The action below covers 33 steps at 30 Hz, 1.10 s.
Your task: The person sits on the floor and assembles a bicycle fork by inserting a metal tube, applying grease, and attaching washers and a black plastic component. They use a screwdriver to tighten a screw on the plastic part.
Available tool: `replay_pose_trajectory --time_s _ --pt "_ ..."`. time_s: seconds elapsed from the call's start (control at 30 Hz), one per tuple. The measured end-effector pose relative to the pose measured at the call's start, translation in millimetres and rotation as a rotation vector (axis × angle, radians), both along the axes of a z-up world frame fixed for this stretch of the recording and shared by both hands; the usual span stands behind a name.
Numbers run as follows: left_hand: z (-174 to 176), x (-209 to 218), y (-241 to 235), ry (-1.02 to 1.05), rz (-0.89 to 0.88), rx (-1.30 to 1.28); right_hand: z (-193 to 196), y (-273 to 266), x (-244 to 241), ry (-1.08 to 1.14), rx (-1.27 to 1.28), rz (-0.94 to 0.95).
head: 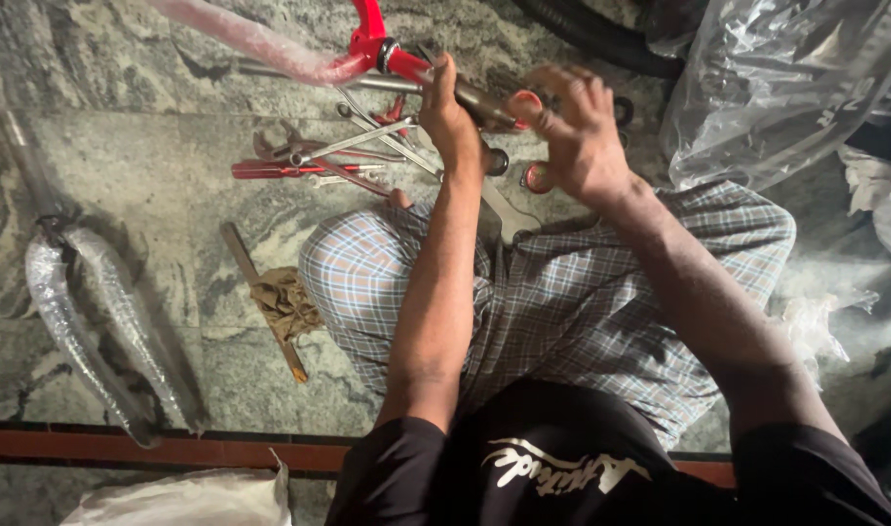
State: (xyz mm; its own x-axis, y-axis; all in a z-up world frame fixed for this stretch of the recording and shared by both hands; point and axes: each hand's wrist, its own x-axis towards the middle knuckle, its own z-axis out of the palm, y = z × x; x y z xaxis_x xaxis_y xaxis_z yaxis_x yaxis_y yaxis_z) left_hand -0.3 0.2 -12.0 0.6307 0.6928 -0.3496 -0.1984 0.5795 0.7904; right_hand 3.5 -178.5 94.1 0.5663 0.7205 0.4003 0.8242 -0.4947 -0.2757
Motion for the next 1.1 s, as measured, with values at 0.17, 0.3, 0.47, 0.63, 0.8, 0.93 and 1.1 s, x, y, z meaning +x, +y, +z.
replay_pose_trajectory --time_s 0.17,0.3,0.47,0.63,0.8,0.93,1.1 --pt "13 0 -2 -0.018 0.009 -0.089 4 -4 -14 -0.071 -0.049 0.091" --pt "20 -1 -3 0.044 -0.004 -0.123 -3 -8 -19 -0.015 0.038 0.063" --pt "10 1 -2 -0.078 0.026 -0.035 -15 1 -17 0.302 0.196 -0.039" --pt "-2 3 0 -0.049 0.049 -0.065 -14 4 -18 0.155 0.283 0.059" --pt "-1 -2 -2 -0.023 0.046 0.014 -14 8 -8 0.55 0.377 -0.053" --pt "7 0 0 -0.052 0.024 -0.034 -6 10 -6 0.225 0.256 0.108" --pt "10 -1 -1 -0.039 0.055 -0.067 -17 10 -18 0.791 0.593 -0.083"
